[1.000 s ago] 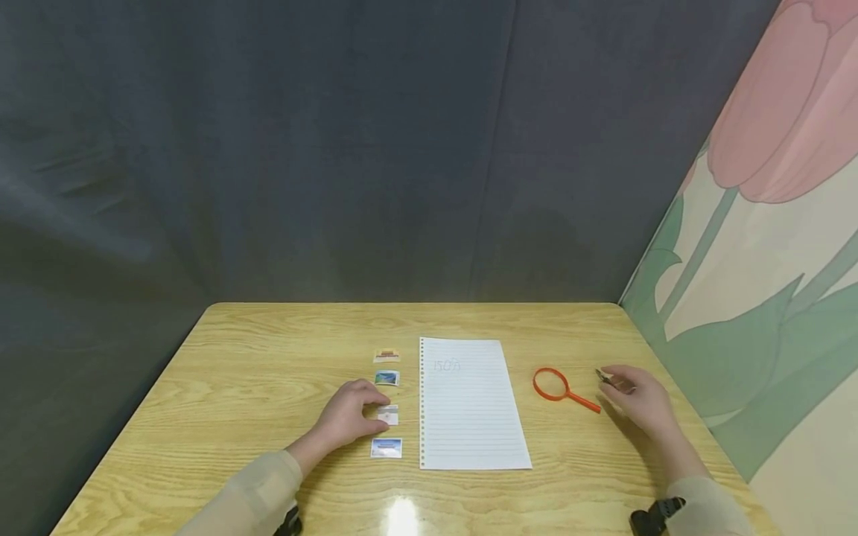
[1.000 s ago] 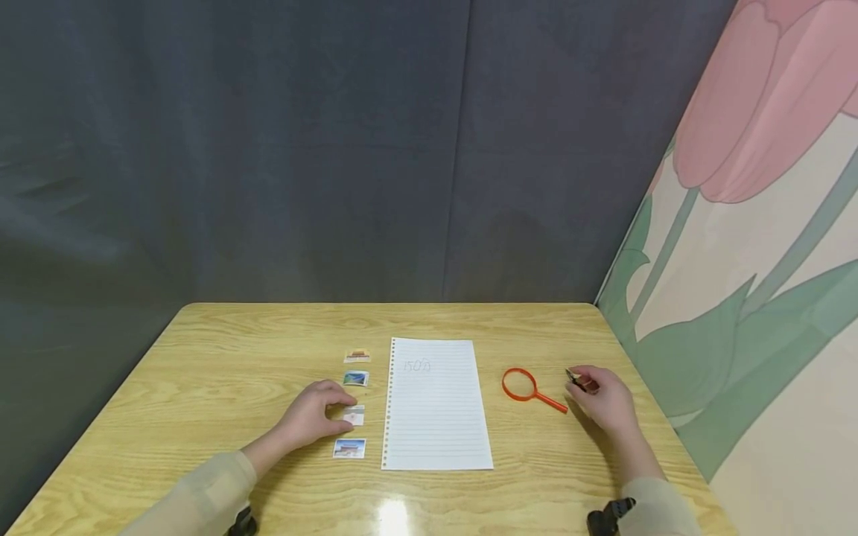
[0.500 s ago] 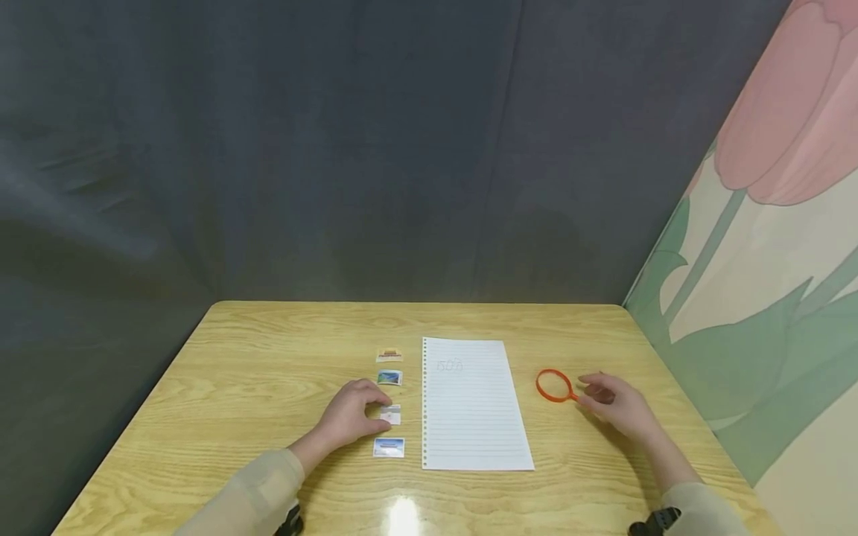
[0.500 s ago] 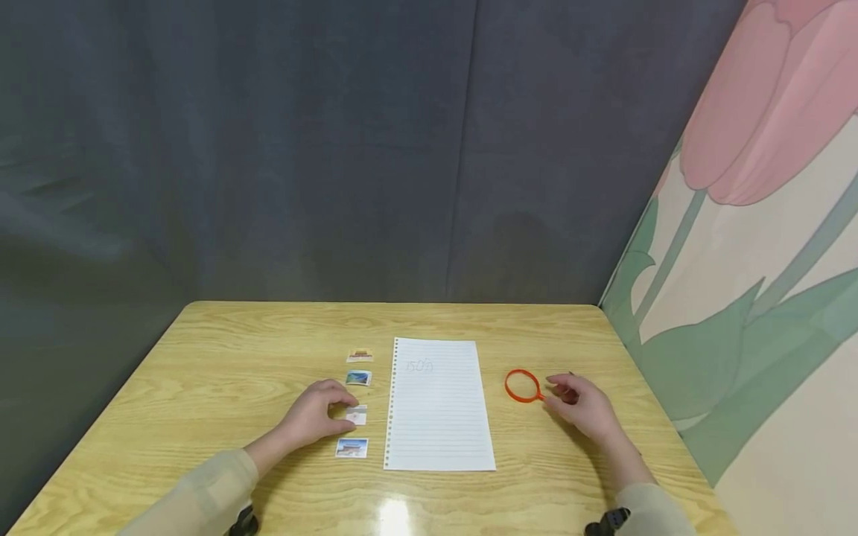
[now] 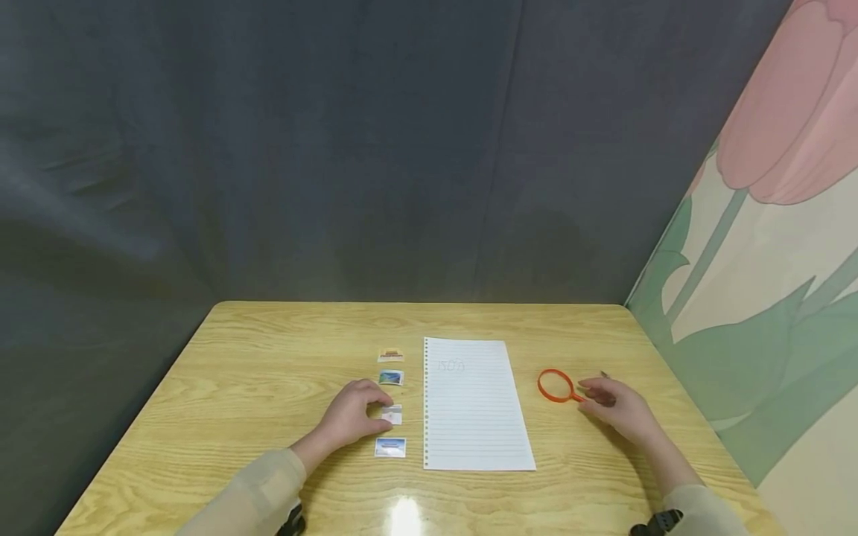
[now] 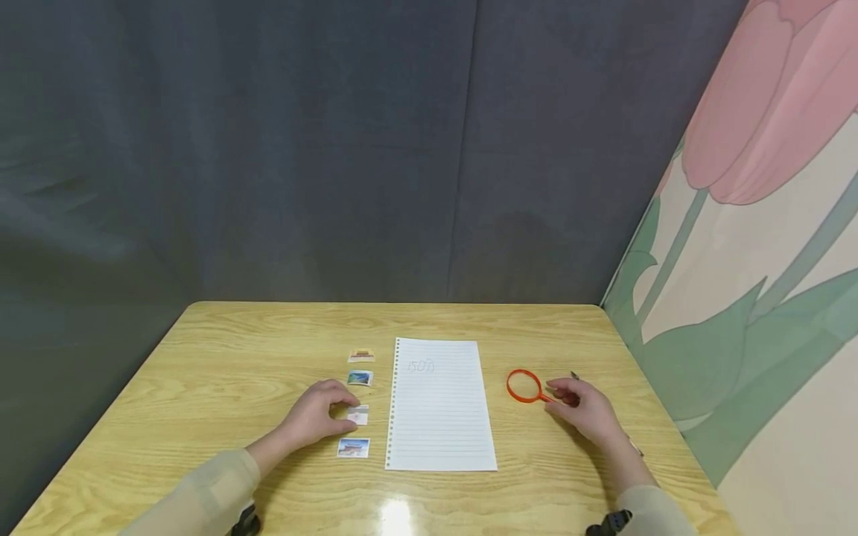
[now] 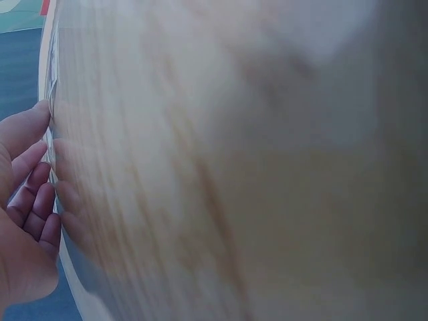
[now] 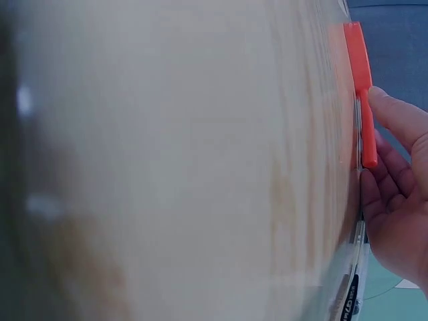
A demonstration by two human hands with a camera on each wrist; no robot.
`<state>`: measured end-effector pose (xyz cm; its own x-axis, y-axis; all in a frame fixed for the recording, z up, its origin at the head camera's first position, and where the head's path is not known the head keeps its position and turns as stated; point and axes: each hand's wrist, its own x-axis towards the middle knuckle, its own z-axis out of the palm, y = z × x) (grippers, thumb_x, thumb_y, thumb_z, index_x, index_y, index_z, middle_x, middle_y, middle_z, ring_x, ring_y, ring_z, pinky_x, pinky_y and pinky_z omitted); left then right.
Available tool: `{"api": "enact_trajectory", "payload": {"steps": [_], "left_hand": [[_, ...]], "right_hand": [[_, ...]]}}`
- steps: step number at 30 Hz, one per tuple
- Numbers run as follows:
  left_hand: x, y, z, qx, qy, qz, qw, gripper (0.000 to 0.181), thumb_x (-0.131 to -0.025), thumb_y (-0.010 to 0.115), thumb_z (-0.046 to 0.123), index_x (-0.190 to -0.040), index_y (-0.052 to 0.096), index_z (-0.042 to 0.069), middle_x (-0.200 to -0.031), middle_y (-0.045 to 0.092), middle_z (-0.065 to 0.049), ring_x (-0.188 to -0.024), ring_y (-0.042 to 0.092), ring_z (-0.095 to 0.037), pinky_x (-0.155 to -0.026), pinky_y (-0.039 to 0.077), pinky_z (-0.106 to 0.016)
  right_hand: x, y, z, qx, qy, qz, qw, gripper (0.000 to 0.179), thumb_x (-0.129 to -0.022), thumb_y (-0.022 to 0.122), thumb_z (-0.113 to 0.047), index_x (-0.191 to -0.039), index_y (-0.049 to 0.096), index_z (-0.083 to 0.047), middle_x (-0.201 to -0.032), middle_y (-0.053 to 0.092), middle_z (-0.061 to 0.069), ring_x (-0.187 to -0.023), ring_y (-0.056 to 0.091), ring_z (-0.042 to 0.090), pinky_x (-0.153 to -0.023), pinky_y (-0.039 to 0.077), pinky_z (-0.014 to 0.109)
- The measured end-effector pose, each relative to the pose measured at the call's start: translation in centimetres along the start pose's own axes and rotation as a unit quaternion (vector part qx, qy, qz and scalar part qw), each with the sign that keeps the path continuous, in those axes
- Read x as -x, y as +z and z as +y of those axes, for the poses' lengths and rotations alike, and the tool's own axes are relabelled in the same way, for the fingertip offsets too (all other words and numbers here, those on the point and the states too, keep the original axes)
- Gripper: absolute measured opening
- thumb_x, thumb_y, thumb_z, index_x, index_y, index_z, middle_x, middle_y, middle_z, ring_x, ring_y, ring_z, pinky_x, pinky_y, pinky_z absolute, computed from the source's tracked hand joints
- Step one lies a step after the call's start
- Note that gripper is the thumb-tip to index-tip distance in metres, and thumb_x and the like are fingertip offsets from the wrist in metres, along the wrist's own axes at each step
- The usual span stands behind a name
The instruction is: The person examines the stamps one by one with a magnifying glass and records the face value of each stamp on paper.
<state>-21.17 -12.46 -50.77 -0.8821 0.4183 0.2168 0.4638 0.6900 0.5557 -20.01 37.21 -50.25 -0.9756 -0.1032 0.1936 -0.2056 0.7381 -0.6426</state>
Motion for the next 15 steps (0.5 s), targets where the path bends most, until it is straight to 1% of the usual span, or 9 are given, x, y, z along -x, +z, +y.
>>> {"api": "enact_trajectory", "payload": {"steps": [8,15], "left_hand": [[-0.01,0.00,0.09,-0.001,0.004,0.000,1.0000,0.028,-0.074,0.088,0.022,-0.098,0.075,0.013,-0.101,0.063,0.004,-0.103,0.059,-0.025,-0.094,0.049,-0.046],[-0.11,0.10,-0.09,-0.006,0.000,-0.002,1.0000,0.029,-0.074,0.089,0.024,-0.098,0.075,0.015,-0.102,0.064,0.004,-0.102,0.059,-0.024,-0.093,0.049,-0.045]], "right_hand": [[-0.03,0.09,0.33,-0.002,-0.009,0.000,1.0000,0.034,-0.085,0.079,-0.013,-0.116,0.070,-0.001,-0.107,0.069,0.013,-0.091,0.064,0.018,-0.076,0.054,0.023],[0.07,0.09,-0.20,0.001,0.000,-0.008,1.0000,0.028,-0.086,0.077,-0.010,-0.112,0.072,-0.001,-0.104,0.070,0.011,-0.086,0.062,0.010,-0.073,0.054,0.023]]}}
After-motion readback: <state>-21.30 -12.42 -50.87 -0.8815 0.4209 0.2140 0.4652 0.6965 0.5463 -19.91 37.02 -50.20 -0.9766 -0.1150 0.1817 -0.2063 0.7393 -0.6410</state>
